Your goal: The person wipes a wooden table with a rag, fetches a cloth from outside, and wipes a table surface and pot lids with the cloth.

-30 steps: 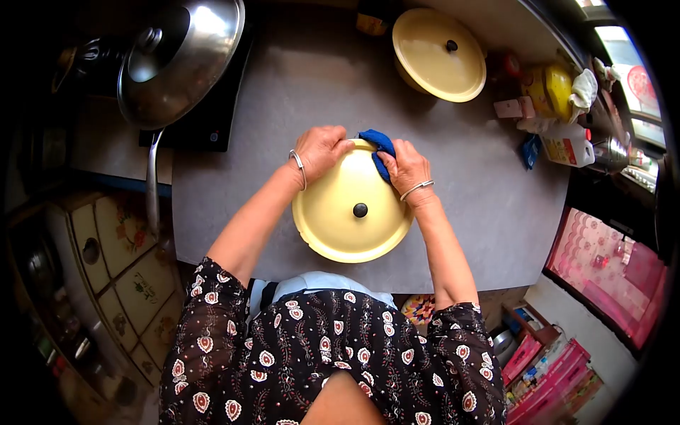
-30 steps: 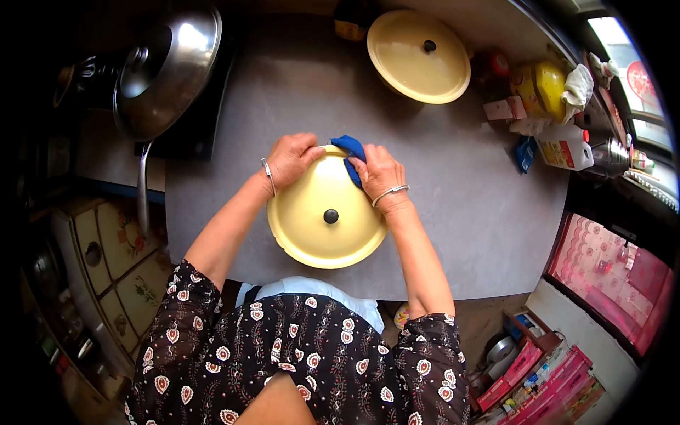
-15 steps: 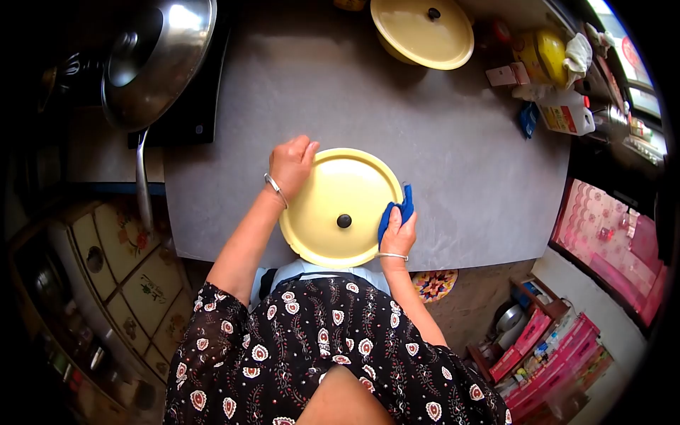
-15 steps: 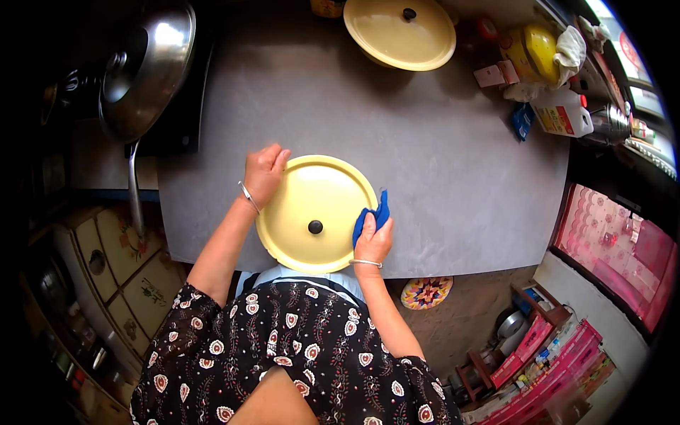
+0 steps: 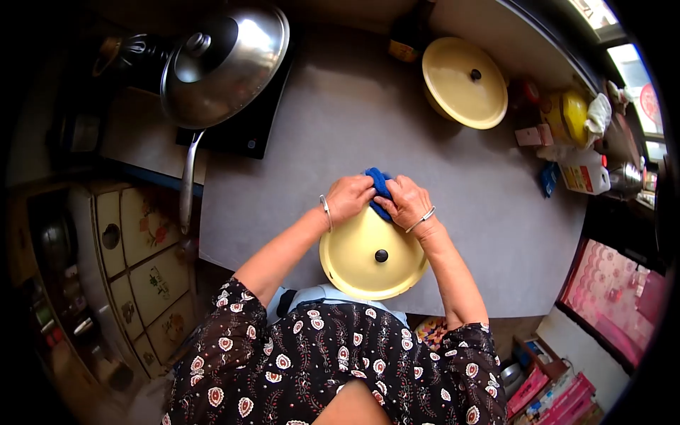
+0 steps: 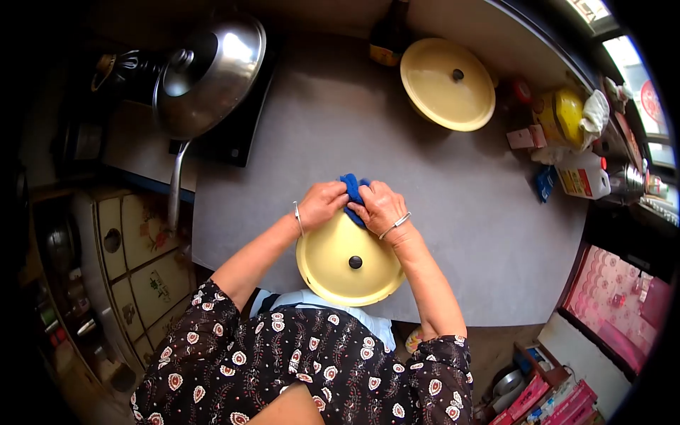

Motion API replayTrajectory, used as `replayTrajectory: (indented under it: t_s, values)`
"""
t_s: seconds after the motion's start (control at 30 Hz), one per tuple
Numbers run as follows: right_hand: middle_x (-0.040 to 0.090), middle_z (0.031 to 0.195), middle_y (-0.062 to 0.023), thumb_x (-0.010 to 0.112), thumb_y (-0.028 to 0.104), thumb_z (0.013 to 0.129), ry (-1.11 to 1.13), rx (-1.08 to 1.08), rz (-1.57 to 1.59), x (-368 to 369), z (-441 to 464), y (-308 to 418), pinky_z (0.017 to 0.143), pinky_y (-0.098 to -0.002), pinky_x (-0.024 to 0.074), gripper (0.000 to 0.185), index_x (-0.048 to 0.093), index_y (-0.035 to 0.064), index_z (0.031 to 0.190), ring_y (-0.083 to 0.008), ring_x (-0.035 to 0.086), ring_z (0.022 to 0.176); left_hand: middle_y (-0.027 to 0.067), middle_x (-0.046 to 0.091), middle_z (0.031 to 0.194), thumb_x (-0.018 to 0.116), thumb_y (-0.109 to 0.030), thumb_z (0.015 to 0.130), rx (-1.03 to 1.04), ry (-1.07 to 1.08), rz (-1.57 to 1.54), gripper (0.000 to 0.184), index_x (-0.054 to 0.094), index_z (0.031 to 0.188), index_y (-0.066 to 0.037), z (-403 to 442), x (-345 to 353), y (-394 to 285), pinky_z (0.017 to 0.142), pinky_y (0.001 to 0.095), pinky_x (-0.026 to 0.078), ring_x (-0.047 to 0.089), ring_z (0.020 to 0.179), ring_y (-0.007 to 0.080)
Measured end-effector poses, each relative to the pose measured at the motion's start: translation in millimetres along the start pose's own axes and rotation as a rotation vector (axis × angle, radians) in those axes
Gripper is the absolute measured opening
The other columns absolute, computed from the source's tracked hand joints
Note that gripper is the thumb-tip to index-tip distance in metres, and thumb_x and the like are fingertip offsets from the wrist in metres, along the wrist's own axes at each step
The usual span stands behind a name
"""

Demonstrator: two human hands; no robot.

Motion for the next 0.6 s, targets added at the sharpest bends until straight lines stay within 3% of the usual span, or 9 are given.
replayTrajectory:
  t_s: [0.1,0.33,0.43,0.53,0.6]
  values:
    - [0.05,0.074,-0.0114,0.065,0.029,0.077,-0.002,0.045,0.078,2,-3,0,0.055,-0.0427,0.0441,0.026,0.05,0.0078,0.078,-0.0321,0.054,0.069,0.0162,0.049,0.066,0.054,-0.013,0.084,-0.041,-0.108,-0.037,0.02,0.047,0.071,0.0,-18,-15,0,0.057,0.0386,0.04,0.051,0.062,0.0333]
    - [0.053,0.078,-0.0153,0.062,0.022,0.081,-0.254,0.431,0.173,15,-79,-21,0.06,-0.0429,0.0437,0.021,0.052,0.0037,0.085,-0.0367,0.053,0.071,0.0153,0.049,0.066,0.055,-0.013,0.084,-0.115,-0.19,-0.014,0.021,0.047,0.07,0.0,-37,-21,2,0.054,0.0376,0.04,0.05,0.058,0.0316]
    - [0.057,0.087,-0.0193,0.057,0.018,0.084,-0.437,0.613,0.29,24,-122,-6,0.068,-0.041,0.0448,0.025,0.054,-0.0009,0.1,-0.0382,0.055,0.077,0.0146,0.05,0.066,0.055,-0.013,0.084,-0.133,-0.217,-0.008,0.02,0.047,0.07,-0.001,-43,-24,1,0.054,0.0382,0.041,0.051,0.059,0.0315]
    - [0.058,0.106,-0.0196,0.051,0.017,0.088,-0.543,0.903,0.493,47,-161,16,0.082,-0.0363,0.0449,0.038,0.047,-0.0022,0.12,-0.0309,0.058,0.096,0.0141,0.051,0.067,0.054,-0.014,0.084,-0.135,-0.267,0.039,0.02,0.047,0.07,-0.002,-54,-24,8,0.055,0.0392,0.042,0.052,0.061,0.0316]
    - [0.058,0.11,-0.0165,0.05,0.017,0.089,-0.642,0.901,0.607,52,-168,42,0.084,-0.0335,0.0442,0.04,0.045,-0.0019,0.124,-0.0247,0.057,0.097,0.015,0.047,0.064,0.054,-0.01,0.084,-0.106,-0.35,0.025,0.019,0.046,0.069,0.001,-62,-29,10,0.053,0.0369,0.04,0.049,0.056,0.0301]
Point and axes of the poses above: each hand's wrist, its own z-axis towards the middle knuckle, its own x-axis out of the palm, y = z × x, the point moved 3 cm from there along z, towards the middle knuckle
